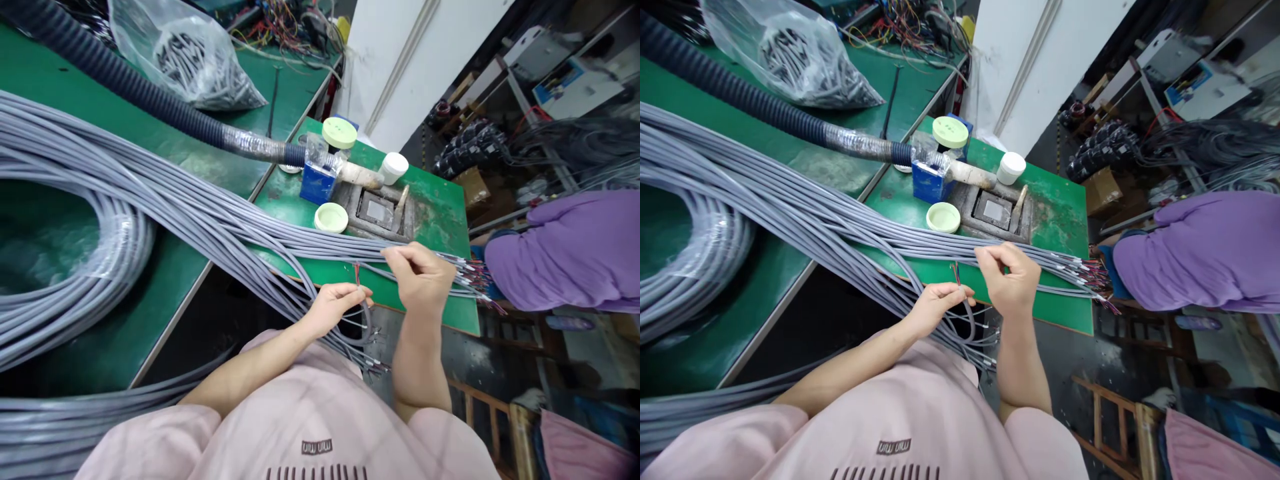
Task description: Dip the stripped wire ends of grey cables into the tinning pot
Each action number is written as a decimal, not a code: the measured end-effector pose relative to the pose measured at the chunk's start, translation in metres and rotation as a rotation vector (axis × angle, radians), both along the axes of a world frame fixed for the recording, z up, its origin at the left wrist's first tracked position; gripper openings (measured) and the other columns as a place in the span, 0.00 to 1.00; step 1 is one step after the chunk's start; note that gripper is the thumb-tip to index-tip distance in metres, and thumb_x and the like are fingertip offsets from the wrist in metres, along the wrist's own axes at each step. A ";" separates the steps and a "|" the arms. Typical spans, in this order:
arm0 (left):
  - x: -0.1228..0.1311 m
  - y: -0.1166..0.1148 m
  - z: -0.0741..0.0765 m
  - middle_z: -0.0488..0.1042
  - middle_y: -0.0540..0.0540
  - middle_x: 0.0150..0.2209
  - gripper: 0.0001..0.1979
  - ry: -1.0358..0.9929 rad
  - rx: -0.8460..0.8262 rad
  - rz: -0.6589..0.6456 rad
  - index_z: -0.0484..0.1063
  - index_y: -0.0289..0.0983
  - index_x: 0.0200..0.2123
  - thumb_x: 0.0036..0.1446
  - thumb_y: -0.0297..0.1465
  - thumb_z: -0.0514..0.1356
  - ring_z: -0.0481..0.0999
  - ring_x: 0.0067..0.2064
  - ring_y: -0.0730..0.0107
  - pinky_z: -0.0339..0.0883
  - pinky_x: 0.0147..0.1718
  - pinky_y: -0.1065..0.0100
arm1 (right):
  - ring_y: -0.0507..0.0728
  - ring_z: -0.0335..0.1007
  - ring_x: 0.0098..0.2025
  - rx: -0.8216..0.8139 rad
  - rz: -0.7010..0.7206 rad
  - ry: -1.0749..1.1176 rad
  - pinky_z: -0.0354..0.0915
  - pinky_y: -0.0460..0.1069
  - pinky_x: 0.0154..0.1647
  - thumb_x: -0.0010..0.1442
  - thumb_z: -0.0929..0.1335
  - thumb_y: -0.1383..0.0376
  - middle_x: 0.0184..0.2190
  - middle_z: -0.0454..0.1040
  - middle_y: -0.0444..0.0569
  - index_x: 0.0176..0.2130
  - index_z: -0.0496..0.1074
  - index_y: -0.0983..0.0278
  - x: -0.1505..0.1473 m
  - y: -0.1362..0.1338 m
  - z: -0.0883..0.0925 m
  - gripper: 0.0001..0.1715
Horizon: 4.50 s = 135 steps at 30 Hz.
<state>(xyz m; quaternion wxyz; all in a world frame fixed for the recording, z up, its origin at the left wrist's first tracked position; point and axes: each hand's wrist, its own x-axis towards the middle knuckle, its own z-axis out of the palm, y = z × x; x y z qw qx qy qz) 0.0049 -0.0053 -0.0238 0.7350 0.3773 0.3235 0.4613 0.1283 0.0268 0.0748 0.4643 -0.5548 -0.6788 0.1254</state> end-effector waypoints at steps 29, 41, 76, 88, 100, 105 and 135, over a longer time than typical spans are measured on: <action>-0.013 0.011 0.002 0.77 0.45 0.25 0.19 -0.487 -0.343 -0.036 0.78 0.30 0.32 0.41 0.39 0.73 0.76 0.28 0.71 0.70 0.35 0.67 | 0.55 0.71 0.30 0.107 0.208 -0.100 0.69 0.52 0.32 0.59 0.68 0.68 0.30 0.77 0.47 0.41 0.78 0.57 0.011 -0.033 -0.037 0.11; -0.009 0.015 0.012 0.75 0.49 0.24 0.15 -0.513 -0.373 0.072 0.75 0.31 0.27 0.43 0.37 0.72 0.73 0.26 0.76 0.68 0.31 0.73 | 0.61 0.65 0.59 0.159 0.509 -0.298 0.67 0.62 0.55 0.61 0.66 0.69 0.52 0.76 0.48 0.51 0.73 0.53 0.027 -0.020 -0.061 0.20; -0.023 0.040 0.018 0.73 0.50 0.21 0.09 -0.415 -0.467 0.066 0.74 0.31 0.28 0.53 0.32 0.63 0.70 0.20 0.79 0.66 0.23 0.75 | 0.63 0.74 0.49 0.377 0.341 -0.075 0.71 0.63 0.47 0.62 0.67 0.65 0.45 0.78 0.50 0.50 0.73 0.57 0.014 -0.014 -0.069 0.16; -0.073 0.054 0.004 0.79 0.48 0.34 0.06 0.783 0.775 0.892 0.75 0.39 0.34 0.60 0.33 0.59 0.75 0.39 0.67 0.64 0.45 0.60 | 0.59 0.71 0.44 0.315 0.164 -0.240 0.68 0.57 0.48 0.66 0.62 0.62 0.36 0.78 0.49 0.40 0.74 0.60 0.018 0.062 -0.026 0.11; -0.078 0.064 -0.014 0.78 0.48 0.33 0.08 0.781 0.779 0.956 0.74 0.39 0.34 0.62 0.33 0.56 0.76 0.39 0.68 0.65 0.47 0.59 | 0.59 0.71 0.43 0.107 0.351 -0.387 0.65 0.55 0.48 0.66 0.61 0.60 0.35 0.77 0.49 0.38 0.73 0.60 -0.008 0.128 -0.022 0.13; -0.079 0.065 -0.015 0.79 0.49 0.33 0.07 0.766 0.798 0.953 0.74 0.39 0.33 0.62 0.32 0.56 0.76 0.38 0.68 0.64 0.49 0.58 | 0.60 0.71 0.42 0.077 0.410 -0.445 0.63 0.56 0.48 0.66 0.61 0.61 0.33 0.78 0.48 0.37 0.73 0.60 -0.016 0.140 -0.027 0.13; -0.079 0.064 -0.015 0.79 0.49 0.32 0.08 0.768 0.765 0.942 0.74 0.40 0.33 0.61 0.33 0.57 0.77 0.38 0.67 0.62 0.51 0.57 | 0.60 0.68 0.42 0.152 0.093 -0.535 0.62 0.57 0.47 0.64 0.61 0.62 0.33 0.76 0.48 0.36 0.72 0.60 0.055 0.150 -0.018 0.11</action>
